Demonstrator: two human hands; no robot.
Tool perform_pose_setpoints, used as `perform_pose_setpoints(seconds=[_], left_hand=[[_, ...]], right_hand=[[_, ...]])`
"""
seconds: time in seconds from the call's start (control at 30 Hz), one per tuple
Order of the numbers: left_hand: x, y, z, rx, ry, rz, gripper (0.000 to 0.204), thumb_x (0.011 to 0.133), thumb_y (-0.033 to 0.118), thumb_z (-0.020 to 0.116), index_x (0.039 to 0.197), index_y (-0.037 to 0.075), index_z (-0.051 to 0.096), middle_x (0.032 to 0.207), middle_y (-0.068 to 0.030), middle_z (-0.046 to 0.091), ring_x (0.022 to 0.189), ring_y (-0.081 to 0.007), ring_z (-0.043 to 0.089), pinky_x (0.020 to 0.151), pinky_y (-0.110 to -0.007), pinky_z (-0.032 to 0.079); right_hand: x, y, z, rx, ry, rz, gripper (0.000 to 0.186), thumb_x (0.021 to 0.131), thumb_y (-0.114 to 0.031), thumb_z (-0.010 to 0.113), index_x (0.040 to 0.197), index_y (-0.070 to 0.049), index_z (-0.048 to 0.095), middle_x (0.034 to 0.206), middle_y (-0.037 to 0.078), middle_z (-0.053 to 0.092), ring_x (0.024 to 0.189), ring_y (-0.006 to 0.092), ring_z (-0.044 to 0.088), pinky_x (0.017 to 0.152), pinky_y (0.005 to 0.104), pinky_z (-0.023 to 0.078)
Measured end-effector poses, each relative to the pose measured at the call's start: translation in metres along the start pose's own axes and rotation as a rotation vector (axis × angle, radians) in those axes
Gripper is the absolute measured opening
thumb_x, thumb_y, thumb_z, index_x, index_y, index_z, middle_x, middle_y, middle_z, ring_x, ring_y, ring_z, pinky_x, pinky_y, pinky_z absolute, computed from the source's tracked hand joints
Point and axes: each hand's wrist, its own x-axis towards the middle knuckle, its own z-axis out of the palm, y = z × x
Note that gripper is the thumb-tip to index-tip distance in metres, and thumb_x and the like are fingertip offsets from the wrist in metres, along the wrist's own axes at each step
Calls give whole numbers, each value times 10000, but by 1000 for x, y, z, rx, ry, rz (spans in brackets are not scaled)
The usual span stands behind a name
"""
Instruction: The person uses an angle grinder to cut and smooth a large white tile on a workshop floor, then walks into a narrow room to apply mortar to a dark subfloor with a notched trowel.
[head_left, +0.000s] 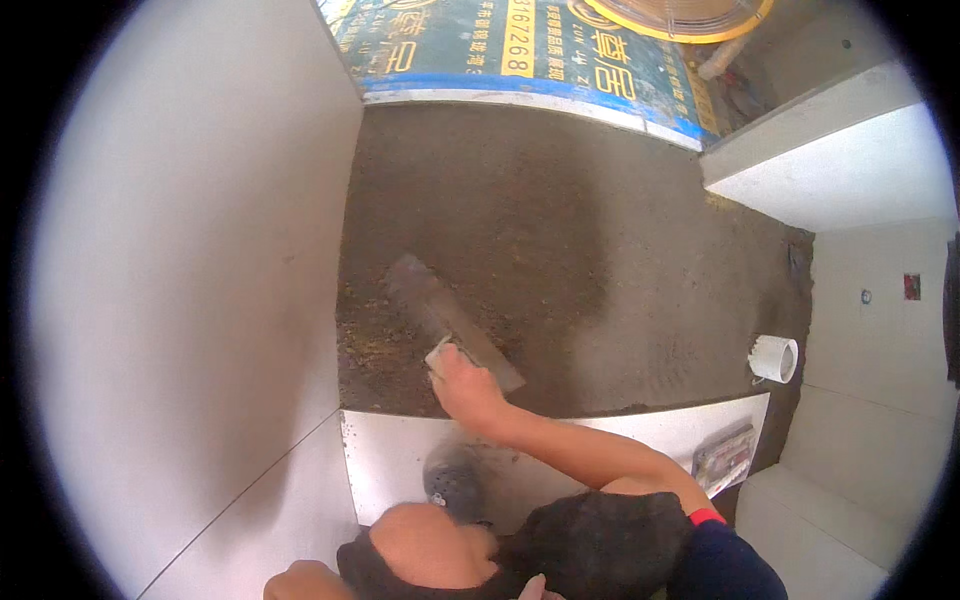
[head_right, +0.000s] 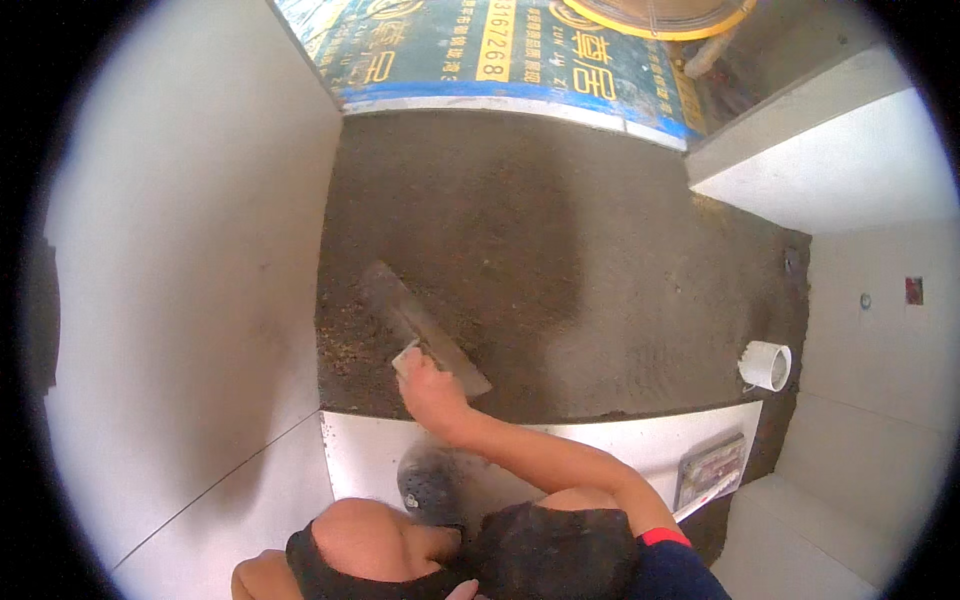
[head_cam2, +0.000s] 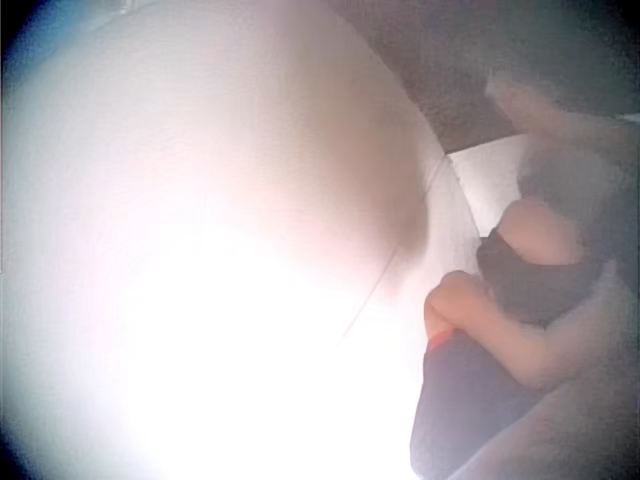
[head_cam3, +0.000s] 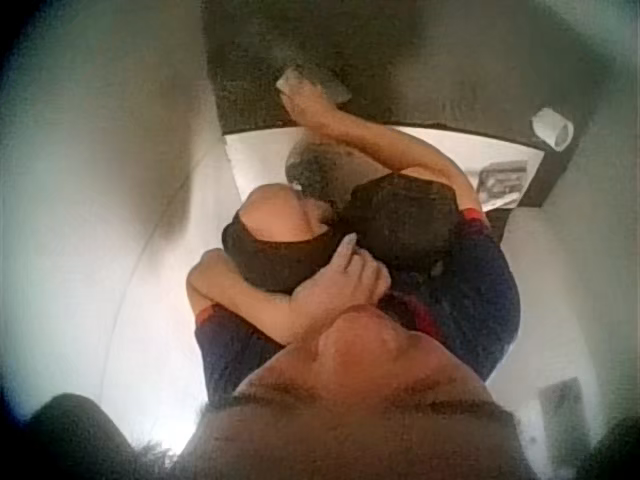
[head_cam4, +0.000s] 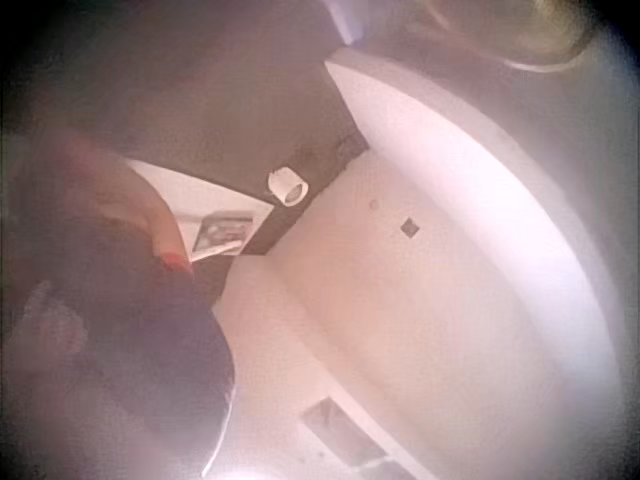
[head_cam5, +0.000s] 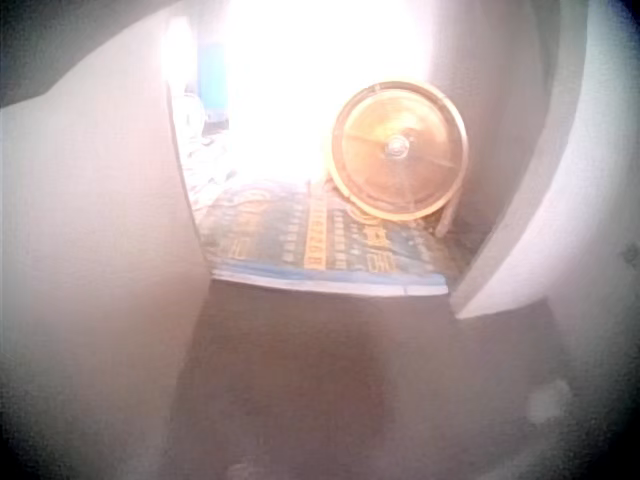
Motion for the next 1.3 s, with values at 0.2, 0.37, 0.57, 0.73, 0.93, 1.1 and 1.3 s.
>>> perform_pose_setpoints(seconds=[0.2,0.37,0.57,0.73,0.93,1.1,1.3], left_hand=[[1,3,5,35,25,-25,336,948,216,490,1212,31,584,961,-138,630,934,-272,615,1100,-549,416],[-1,-3,3,21,31,-36,339,961,211,493,1239,43,587,968,-131,625,937,-268,613,1102,-546,419],[0,-8,5,-40,22,-25,343,957,209,509,1238,33,597,979,-141,641,944,-280,629,1085,-557,425],[3,-4,9,-103,36,-45,366,951,200,507,1245,2,596,992,-161,663,959,-299,647,1068,-574,423],[-7,2,13,-73,71,-185,378,952,196,488,1247,-11,602,965,-167,665,942,-305,652,1060,-579,426],[-20,-3,8,-107,80,-240,367,953,192,477,1223,-21,606,956,-170,663,934,-303,653,1055,-586,429],[-25,-9,7,-115,120,-244,368,952,189,475,1220,-26,606,957,-174,663,933,-307,652,1056,-589,428]], right_hand=[[-16,56,-70,-36,203,180,376,972,-283,591,1217,-46,434,1056,311,654,961,545,613,805,595,511],[-54,129,-163,199,562,330,456,976,-422,613,1186,-32,507,890,179,657,716,338,658,645,443,534],[-41,180,-197,1212,440,470,357,1013,-479,557,1075,-128,527,744,5,525,515,132,494,435,300,408],[20,103,-140,1278,135,477,307,1011,-471,558,1084,-175,525,799,5,548,516,133,485,451,303,412],[54,12,-47,1031,-394,367,327,1008,-441,581,1122,-143,511,795,29,542,556,145,514,439,312,418],[34,-21,-56,352,-686,115,398,1003,-443,578,1112,-67,505,833,113,619,649,233,615,552,398,489],[42,-4,-78,-438,-648,-402,420,971,-429,600,1114,-45,508,903,273,686,845,477,663,724,578,513]])
